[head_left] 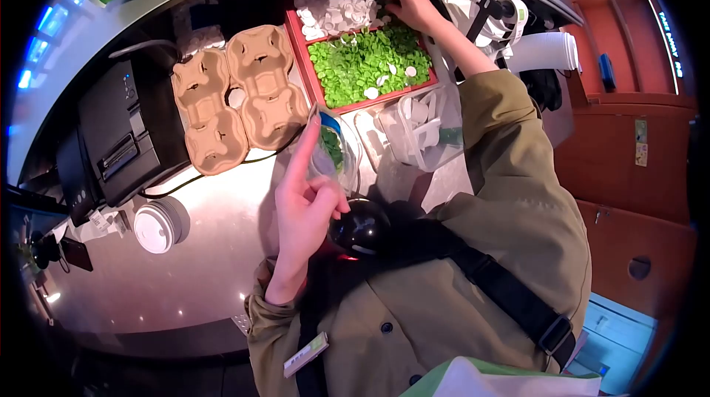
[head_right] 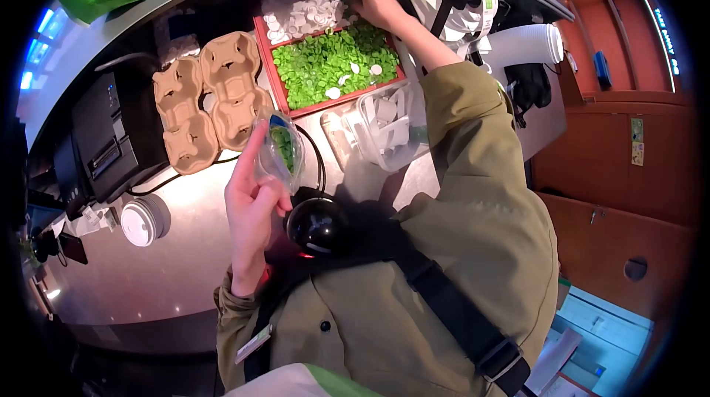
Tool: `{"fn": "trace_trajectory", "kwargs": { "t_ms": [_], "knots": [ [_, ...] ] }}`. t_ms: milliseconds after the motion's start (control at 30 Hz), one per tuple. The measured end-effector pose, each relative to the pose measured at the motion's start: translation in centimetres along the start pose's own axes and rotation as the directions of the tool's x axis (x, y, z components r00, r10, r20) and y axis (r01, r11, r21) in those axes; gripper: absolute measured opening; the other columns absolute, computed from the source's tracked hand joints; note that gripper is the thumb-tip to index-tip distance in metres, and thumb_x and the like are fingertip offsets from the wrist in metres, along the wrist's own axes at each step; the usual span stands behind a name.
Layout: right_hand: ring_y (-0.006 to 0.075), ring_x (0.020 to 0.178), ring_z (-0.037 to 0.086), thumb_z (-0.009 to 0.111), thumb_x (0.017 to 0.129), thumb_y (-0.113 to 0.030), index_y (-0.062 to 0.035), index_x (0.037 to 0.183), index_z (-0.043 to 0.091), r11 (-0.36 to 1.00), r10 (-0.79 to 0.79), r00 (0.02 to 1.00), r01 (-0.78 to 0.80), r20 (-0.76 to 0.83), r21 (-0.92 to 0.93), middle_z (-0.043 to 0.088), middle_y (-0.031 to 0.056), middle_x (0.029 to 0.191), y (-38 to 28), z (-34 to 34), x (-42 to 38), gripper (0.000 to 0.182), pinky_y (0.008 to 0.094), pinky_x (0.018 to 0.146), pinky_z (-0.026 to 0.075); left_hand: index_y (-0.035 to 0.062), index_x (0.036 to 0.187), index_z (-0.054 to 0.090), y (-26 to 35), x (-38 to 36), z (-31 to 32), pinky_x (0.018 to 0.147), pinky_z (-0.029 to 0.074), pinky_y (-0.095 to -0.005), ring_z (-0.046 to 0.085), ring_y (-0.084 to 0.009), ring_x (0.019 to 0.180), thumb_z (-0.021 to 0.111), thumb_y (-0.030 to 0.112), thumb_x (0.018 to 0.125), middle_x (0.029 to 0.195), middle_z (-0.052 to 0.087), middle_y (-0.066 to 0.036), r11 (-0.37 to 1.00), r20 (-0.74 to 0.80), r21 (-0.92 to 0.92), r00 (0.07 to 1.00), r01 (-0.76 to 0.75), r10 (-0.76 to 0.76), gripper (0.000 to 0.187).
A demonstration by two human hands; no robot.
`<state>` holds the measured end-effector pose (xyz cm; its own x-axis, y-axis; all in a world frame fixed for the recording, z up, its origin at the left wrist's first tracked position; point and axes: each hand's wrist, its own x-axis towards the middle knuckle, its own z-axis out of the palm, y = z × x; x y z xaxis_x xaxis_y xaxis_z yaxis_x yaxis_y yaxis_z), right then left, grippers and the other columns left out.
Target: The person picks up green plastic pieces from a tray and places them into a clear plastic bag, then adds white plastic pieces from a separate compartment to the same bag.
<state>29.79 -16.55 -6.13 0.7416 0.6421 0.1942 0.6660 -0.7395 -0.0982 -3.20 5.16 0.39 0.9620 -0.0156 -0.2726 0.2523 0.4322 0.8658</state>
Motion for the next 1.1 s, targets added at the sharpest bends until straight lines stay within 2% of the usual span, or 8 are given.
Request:
{"fn": "trace_trajectory", "kwargs": {
  "t_ms": [167,233,300,400,533,733,867,1100],
  "knots": [
    [0.0151,0.060,0.060,0.064,0.076,-0.017,-0.0027,0.088,0.057,0.660,0.232,0.973,-0.151,-0.008,0.736,0.063,0.0102,0.072,-8.0,-6.3,-4.5,0.020,0.0247,0.055,0.047,0.0064,0.139,0.024,-0.3,1.1,1.3,0.048,0.041,-0.0166,0.050,-0.0050,0.052,0.038,-0.010,0.071,0.095,0.055,-0.005,0.998,0.038,0.062,0.999,0.015,-0.018,0.071],
    [0.0039,0.050,0.045,0.063,0.078,-0.013,-0.0066,0.090,0.057,0.560,-0.063,0.998,0.031,0.005,0.828,0.060,0.0033,0.066,-13.9,-10.0,-8.8,0.014,0.0203,0.044,0.035,0.0082,0.139,0.025,-0.9,1.5,2.1,0.048,0.040,-0.0158,0.049,-0.0045,0.052,0.037,-0.008,0.072,0.074,0.054,-0.001,0.996,0.026,0.094,1.000,-0.007,0.004,0.070],
    [0.0104,0.043,0.048,0.064,0.077,-0.014,-0.0072,0.087,0.054,0.675,-0.227,0.929,-0.067,0.292,0.735,0.056,0.0026,0.056,-17.6,-12.8,-11.6,0.016,0.0245,0.040,0.036,0.0093,0.139,0.025,-1.2,1.5,2.8,0.048,0.039,-0.0154,0.049,-0.0042,0.052,0.036,-0.007,0.072,0.064,0.054,0.001,0.993,0.020,0.117,1.000,-0.020,0.018,0.069],
    [0.0268,0.048,0.055,0.067,0.075,-0.020,-0.0081,0.095,0.056,0.940,-0.206,0.970,0.159,0.132,0.300,0.054,0.0094,0.055,-18.0,-9.1,-13.7,0.025,0.0331,0.041,0.041,0.0097,0.139,0.026,-1.9,1.6,3.6,0.048,0.039,-0.0153,0.049,-0.0042,0.052,0.036,-0.008,0.072,0.067,0.055,0.000,0.992,0.008,0.125,0.999,-0.031,0.031,0.070],
    [0.0229,0.053,0.058,0.064,0.077,-0.015,-0.0041,0.089,0.061,0.735,-0.359,0.927,0.353,-0.111,0.579,0.058,0.0086,0.064,-16.9,-9.1,-12.4,0.017,0.0305,0.045,0.044,0.0100,0.139,0.026,-2.3,1.4,3.5,0.047,0.039,-0.0152,0.049,-0.0040,0.051,0.035,-0.009,0.071,0.072,0.057,-0.001,0.989,-0.009,0.142,0.999,-0.035,0.037,0.071],
    [0.0284,0.073,0.061,0.060,0.076,-0.035,-0.0063,0.082,0.065,0.906,0.346,0.934,-0.357,0.088,0.226,0.063,0.0103,0.080,-8.8,-3.3,-4.3,0.030,0.0390,0.064,0.047,0.0101,0.139,0.027,-1.9,1.8,3.3,0.046,0.038,-0.0156,0.049,-0.0040,0.051,0.036,-0.008,0.070,0.073,0.057,-0.001,0.995,-0.041,0.102,0.999,-0.009,0.013,0.072],
    [0.0264,0.078,0.062,0.059,0.074,-0.037,-0.0112,0.079,0.067,0.888,0.444,0.879,-0.457,0.176,0.042,0.065,0.0085,0.080,-8.0,-0.3,-1.8,0.027,0.0375,0.068,0.049,0.0036,0.138,0.023,-1.7,2.4,2.7,0.052,0.045,-0.0189,0.053,-0.0067,0.056,0.039,-0.012,0.073,0.142,0.025,-0.009,0.996,0.021,0.084,1.000,0.021,-0.023,0.069],
    [0.0191,0.065,0.061,0.056,0.075,-0.004,-0.0015,0.082,0.057,0.452,-0.150,0.989,0.065,0.004,0.890,0.061,0.0129,0.079,-15.9,-10.3,-10.3,0.008,0.0265,0.061,0.049,0.0053,0.139,0.023,-1.6,2.7,3.3,0.049,0.042,-0.0183,0.052,-0.0061,0.055,0.040,-0.009,0.073,0.100,0.047,-0.006,0.997,0.006,0.065,0.999,0.034,-0.034,0.070]
  ]
}}
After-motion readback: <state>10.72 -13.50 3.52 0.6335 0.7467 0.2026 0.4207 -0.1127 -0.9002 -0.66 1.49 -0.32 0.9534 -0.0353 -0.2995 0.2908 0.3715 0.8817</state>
